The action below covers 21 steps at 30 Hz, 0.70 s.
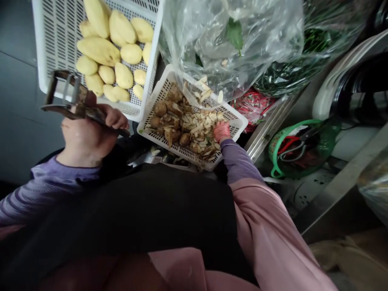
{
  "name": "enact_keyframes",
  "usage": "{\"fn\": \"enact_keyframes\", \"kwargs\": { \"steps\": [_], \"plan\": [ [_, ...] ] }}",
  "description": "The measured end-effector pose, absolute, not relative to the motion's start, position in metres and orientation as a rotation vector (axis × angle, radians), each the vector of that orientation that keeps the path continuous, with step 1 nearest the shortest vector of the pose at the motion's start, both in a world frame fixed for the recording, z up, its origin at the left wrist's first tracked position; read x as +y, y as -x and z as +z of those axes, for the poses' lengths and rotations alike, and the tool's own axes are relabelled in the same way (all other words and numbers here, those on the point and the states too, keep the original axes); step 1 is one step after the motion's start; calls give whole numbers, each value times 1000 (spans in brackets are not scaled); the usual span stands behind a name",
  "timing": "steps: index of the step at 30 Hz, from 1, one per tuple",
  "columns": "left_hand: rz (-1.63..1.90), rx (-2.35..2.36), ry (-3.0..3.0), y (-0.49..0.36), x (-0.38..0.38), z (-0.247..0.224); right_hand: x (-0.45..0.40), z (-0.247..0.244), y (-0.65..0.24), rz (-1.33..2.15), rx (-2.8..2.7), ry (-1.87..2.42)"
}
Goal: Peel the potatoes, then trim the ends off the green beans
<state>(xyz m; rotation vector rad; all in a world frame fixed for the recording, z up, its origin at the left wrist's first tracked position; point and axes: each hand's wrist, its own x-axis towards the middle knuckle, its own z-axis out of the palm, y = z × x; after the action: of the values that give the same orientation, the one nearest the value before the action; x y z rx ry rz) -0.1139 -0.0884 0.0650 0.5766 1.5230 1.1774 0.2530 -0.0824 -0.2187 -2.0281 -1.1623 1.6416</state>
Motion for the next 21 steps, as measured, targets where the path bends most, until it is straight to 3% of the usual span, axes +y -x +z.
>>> {"fn": "enact_keyframes", "kwargs": {
  "steps": [6,11,13,17,21],
  "plan": [
    [1172,1503,-591,109,-87,62,-128,-244,-159,1830,-1749,2025],
    [1112,1534,-475,106,-86,57,-137,-254,-119,1531,-2965,1610],
    [1147,1534,-432,105,-86,57,-129,-252,-119,1478,-3207,1474],
    [1237,1519,-389,103,-87,50,-124,-240,-118,1427,-3247,1564],
    [1207,1507,-369,105,-88,42,-124,-222,-140,1434,-2915,1849]
  ]
}}
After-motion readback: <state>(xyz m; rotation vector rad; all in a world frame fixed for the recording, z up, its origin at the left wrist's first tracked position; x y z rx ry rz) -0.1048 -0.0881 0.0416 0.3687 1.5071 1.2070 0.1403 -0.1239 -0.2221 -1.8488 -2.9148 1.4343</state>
